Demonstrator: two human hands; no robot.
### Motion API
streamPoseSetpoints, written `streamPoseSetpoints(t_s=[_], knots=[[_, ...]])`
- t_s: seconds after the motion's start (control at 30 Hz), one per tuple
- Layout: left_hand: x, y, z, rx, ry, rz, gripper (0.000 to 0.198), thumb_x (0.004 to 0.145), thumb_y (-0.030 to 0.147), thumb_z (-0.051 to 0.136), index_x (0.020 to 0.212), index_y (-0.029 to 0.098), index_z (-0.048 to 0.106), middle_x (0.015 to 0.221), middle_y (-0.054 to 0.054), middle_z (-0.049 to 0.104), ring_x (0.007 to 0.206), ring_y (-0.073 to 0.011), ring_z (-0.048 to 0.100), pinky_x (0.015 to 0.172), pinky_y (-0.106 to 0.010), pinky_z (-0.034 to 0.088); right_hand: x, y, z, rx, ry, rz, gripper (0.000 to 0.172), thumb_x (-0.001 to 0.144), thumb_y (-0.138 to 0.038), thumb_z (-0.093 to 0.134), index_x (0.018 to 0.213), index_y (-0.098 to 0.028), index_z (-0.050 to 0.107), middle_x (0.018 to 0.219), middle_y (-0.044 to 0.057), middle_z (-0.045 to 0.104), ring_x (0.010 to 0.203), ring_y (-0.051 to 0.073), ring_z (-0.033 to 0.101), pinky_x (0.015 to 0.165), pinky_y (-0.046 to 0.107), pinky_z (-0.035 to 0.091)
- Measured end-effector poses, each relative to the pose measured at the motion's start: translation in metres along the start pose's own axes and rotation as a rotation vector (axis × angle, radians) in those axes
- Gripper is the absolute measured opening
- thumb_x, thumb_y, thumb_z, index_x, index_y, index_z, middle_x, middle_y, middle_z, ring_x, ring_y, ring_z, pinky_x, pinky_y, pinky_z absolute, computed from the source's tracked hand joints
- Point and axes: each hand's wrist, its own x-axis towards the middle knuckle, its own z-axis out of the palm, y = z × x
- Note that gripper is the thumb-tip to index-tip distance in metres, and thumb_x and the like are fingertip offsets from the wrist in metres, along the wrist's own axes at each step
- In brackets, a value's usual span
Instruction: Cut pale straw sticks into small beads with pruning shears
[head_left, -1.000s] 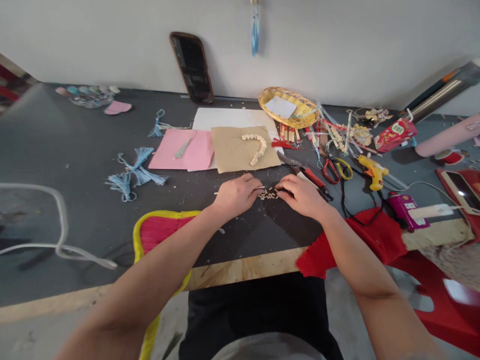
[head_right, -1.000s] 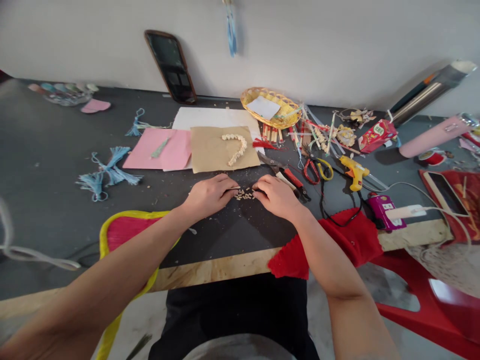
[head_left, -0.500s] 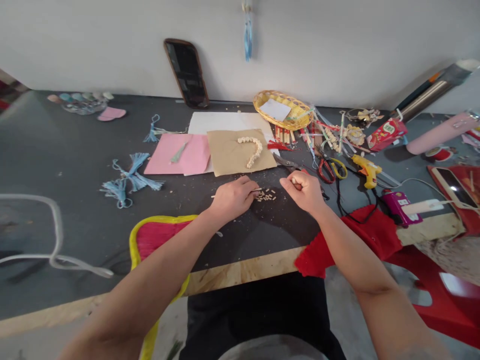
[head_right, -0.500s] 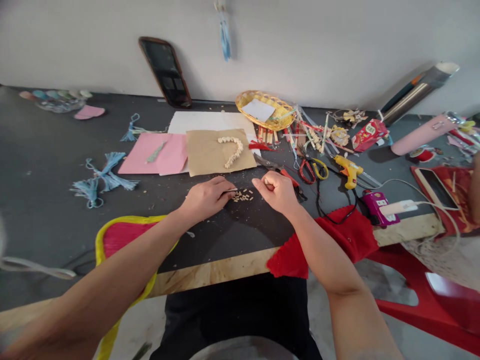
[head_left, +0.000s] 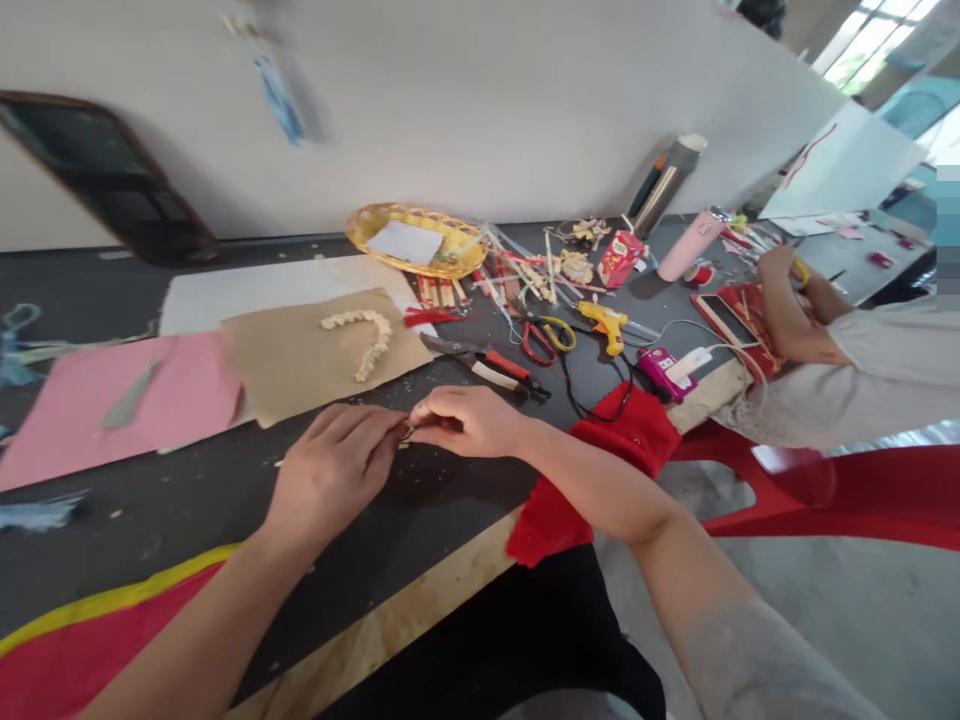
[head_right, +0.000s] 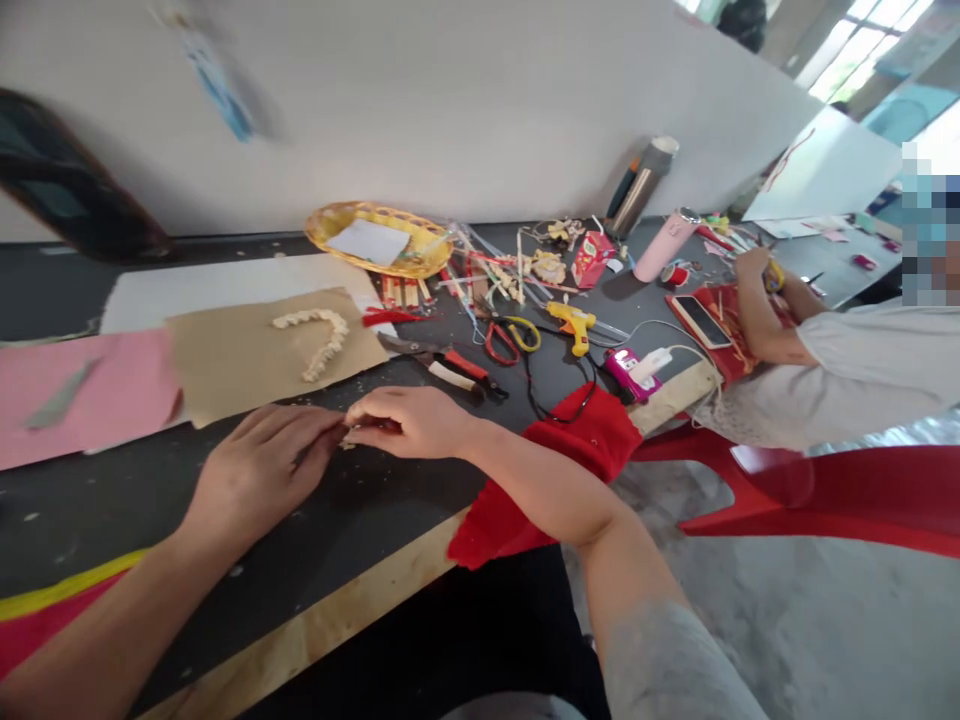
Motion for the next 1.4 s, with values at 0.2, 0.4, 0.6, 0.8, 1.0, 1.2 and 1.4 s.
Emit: streamPoseSetpoints(t_s=[0.2,0.4,0.6,0.8,1.0,1.2,1.4], knots=[[-0.002,0.003,0.003,-0.01,0.021,0.033,0.013,0.089,0.018,0.052,0.094,0.024,0.062,0.089,-0.006,0.07,0.081,-0.0233,0.065,0.077,-0.039,0.055,0.001,0.002,0.001,-0.014,-0.008,0.02,0.019,0.091,-0.034,0.057,0.103,-0.02,0.057,0.094,0.004,0.066,0.083,0.014,0.062,0.078,0.026,0.048],[0.0,0.008,-0.004,0.076,-0.003,-0.015,0.021,0.091,0.023,0.051,0.111,0.024,0.058,0.102,-0.009,0.069,0.096,-0.0261,0.064,0.087,-0.042,0.051,0.0,0.006,0.0,-0.027,0.097,-0.009,0.018,0.095,-0.034,0.05,0.088,-0.02,0.056,0.09,0.004,0.065,0.085,0.014,0.06,0.079,0.026,0.044],[0.005,0.01,-0.02,0.176,0.021,-0.095,0.045,0.089,0.029,0.054,0.133,0.025,0.046,0.122,-0.012,0.061,0.113,-0.0301,0.057,0.097,-0.047,0.046,-0.001,0.011,-0.008,0.001,0.292,0.082,0.02,0.094,-0.037,0.049,0.09,-0.019,0.056,0.084,0.002,0.062,0.074,0.013,0.056,0.071,0.024,0.042],[-0.015,0.013,-0.036,0.237,-0.114,-0.132,0.043,0.091,0.03,0.05,0.133,0.022,0.046,0.125,-0.013,0.058,0.115,-0.0305,0.055,0.099,-0.048,0.044,-0.002,0.01,-0.008,0.001,0.277,0.072,0.02,0.092,-0.037,0.051,0.085,-0.018,0.057,0.078,0.001,0.062,0.069,0.012,0.055,0.068,0.024,0.041],[-0.068,0.032,-0.056,0.249,-0.239,-0.276,0.041,0.092,0.033,0.048,0.13,0.017,0.05,0.129,-0.015,0.055,0.12,-0.0305,0.051,0.102,-0.046,0.042,-0.005,0.009,-0.005,-0.006,0.303,0.06,0.019,0.09,-0.035,0.053,0.083,-0.019,0.06,0.076,0.001,0.063,0.066,0.012,0.056,0.065,0.024,0.041],[-0.117,0.052,-0.069,0.295,-0.317,-0.454,0.044,0.091,0.039,0.049,0.13,0.018,0.05,0.137,-0.017,0.05,0.127,-0.034,0.046,0.103,-0.052,0.041,-0.006,0.009,-0.003,-0.014,0.291,0.069,0.015,0.09,-0.034,0.054,0.085,-0.021,0.061,0.081,0.002,0.066,0.071,0.014,0.059,0.068,0.026,0.044],[-0.14,0.054,-0.079,0.377,-0.304,-0.533,0.042,0.091,0.039,0.046,0.127,0.016,0.052,0.137,-0.018,0.051,0.127,-0.0355,0.046,0.1,-0.054,0.042,-0.007,0.008,-0.002,-0.024,0.289,0.086,0.014,0.089,-0.032,0.054,0.084,-0.021,0.06,0.079,0.001,0.067,0.07,0.015,0.061,0.068,0.027,0.045]])
